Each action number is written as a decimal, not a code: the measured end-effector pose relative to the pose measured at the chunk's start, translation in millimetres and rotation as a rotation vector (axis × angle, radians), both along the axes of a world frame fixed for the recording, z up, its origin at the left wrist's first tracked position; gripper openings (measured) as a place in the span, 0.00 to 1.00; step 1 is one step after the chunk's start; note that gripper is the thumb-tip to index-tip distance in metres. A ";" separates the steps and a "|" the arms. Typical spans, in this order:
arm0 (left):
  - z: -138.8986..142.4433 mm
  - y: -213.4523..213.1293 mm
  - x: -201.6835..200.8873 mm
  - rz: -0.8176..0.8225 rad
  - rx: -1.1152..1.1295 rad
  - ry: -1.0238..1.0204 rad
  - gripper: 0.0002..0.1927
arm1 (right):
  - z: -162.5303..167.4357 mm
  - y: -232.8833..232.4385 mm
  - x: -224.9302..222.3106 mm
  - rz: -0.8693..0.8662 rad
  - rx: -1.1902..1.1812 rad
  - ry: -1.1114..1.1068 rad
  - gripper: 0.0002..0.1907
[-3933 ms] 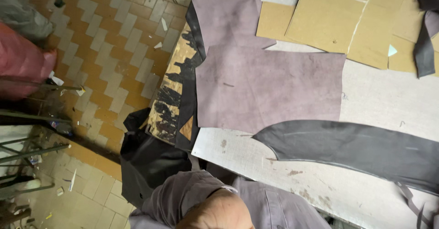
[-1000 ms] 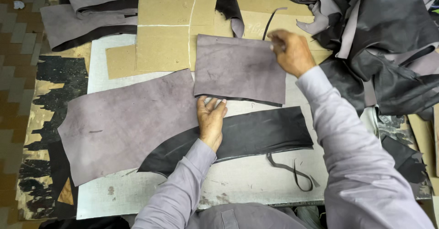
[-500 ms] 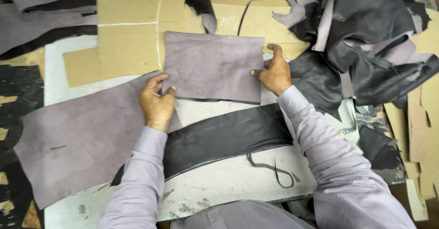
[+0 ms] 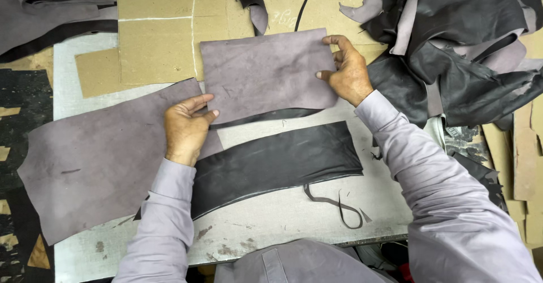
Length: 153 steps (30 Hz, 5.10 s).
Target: The person lays a cardboard pattern piece on a dark leather hide and traces around it with a chalk marker, then repositions the hide and pattern to trace additional curved lines. They smooth the hide flat, fold and set aside pieces, and use a measuring tape to measure the cut leather pieces on the worktable.
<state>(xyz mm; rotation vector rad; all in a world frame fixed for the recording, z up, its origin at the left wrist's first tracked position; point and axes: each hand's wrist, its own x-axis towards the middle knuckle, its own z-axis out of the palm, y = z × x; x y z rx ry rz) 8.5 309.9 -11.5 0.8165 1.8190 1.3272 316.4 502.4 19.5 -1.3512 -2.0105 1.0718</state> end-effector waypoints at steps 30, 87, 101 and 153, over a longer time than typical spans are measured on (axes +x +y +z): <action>13.1 -18.2 52.0 0.062 0.104 0.124 0.18 | -43.2 -4.4 16.9 -0.004 -0.020 0.417 0.23; -6.3 -31.3 8.8 0.218 0.028 0.126 0.13 | -17.3 -19.0 27.4 0.111 -0.186 -0.118 0.18; -8.4 -32.2 8.1 0.238 0.023 0.109 0.11 | -22.5 -20.7 33.9 0.119 -0.186 -0.072 0.11; -8.3 -11.9 4.2 0.262 -0.064 0.379 0.08 | -12.7 -30.4 35.9 0.047 -0.174 -0.068 0.07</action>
